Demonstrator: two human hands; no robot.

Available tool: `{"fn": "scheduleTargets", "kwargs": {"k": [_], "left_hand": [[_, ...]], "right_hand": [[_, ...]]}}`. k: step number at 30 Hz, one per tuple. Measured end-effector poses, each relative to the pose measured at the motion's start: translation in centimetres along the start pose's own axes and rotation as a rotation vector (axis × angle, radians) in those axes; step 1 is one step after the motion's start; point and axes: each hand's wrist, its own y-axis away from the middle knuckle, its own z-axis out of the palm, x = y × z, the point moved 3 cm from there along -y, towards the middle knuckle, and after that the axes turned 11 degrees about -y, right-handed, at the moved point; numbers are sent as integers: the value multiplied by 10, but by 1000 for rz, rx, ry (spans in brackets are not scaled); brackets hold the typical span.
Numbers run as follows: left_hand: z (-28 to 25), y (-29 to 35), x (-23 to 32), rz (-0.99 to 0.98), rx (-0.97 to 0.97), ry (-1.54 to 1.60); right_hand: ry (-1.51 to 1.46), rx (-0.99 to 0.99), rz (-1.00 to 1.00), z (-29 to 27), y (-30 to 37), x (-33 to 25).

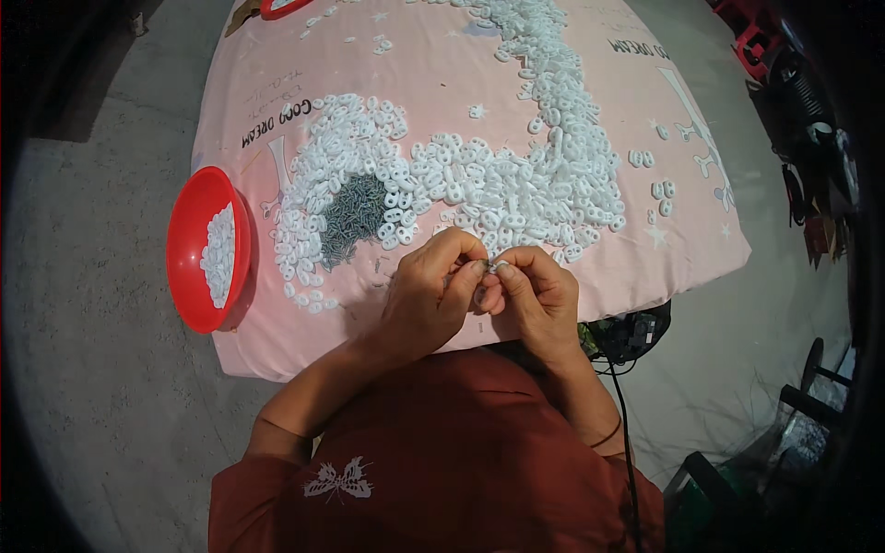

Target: The person assembles small plastic pieces by inserting metal components into them by hand on a table.

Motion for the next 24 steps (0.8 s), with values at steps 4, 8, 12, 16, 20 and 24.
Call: {"fn": "scheduleTargets", "kwargs": {"k": [4, 8, 12, 16, 20, 24], "left_hand": [[5, 2, -6, -9, 15, 63], [6, 3, -6, -40, 12, 179], [4, 2, -8, 61, 57, 42], [-2, -1, 1, 247, 96, -99], [2, -1, -2, 255, 89, -134], [0, -1, 1, 255, 106, -115]], "right_hand": [[21, -45, 13, -3, -1, 3], [55, -52, 13, -1, -1, 1], [80, -38, 23, 0, -1, -1], [13, -18, 63, -1, -1, -1], [2, -26, 57, -2, 0, 0], [7, -18, 65, -1, -1, -1]]}}
